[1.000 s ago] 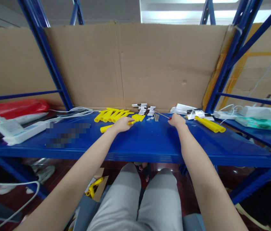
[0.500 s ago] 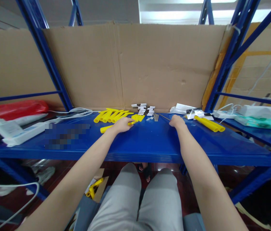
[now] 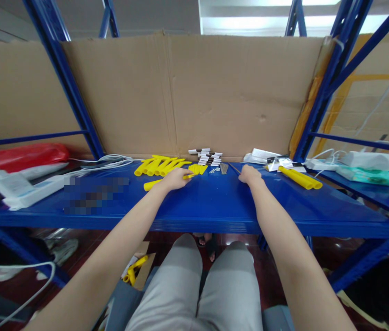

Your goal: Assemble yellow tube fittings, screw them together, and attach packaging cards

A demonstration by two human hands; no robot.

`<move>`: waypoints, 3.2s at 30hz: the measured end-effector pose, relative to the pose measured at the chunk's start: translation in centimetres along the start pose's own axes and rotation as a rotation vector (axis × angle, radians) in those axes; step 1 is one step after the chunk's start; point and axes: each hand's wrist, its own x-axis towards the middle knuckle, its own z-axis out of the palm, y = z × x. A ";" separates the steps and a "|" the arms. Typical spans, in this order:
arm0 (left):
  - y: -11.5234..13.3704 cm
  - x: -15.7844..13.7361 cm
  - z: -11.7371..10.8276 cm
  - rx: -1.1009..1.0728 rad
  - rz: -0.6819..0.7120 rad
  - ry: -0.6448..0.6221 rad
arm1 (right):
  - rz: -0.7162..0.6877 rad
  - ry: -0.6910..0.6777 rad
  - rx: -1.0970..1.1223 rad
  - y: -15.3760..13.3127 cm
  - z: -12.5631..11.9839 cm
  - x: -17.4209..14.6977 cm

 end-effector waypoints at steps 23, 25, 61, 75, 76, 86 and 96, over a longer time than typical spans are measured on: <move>0.3 -0.3 -0.5 -0.093 0.057 -0.200 | -0.101 -0.035 -0.068 -0.5 -0.4 -0.2; 0.5 -0.4 -0.6 -0.099 0.032 -0.201 | -0.098 -0.039 -0.064 -0.6 -0.4 -0.3; 0.2 0.0 0.7 0.046 -0.035 -0.127 | -0.491 0.170 -0.066 -6.4 -1.1 -0.6; 1.0 -0.4 -0.1 0.064 -0.060 -0.117 | -0.423 0.163 -0.053 -7.7 1.9 -0.2; 1.0 -0.4 -0.1 0.064 -0.053 -0.120 | -0.420 0.159 -0.068 -7.7 1.9 -0.3; 0.9 -0.3 0.0 0.072 -0.039 -0.135 | -0.424 0.116 -0.154 -7.9 1.9 -0.8; 0.7 -0.2 0.1 0.047 -0.026 -0.122 | -0.485 0.131 -0.135 -8.0 2.0 -0.6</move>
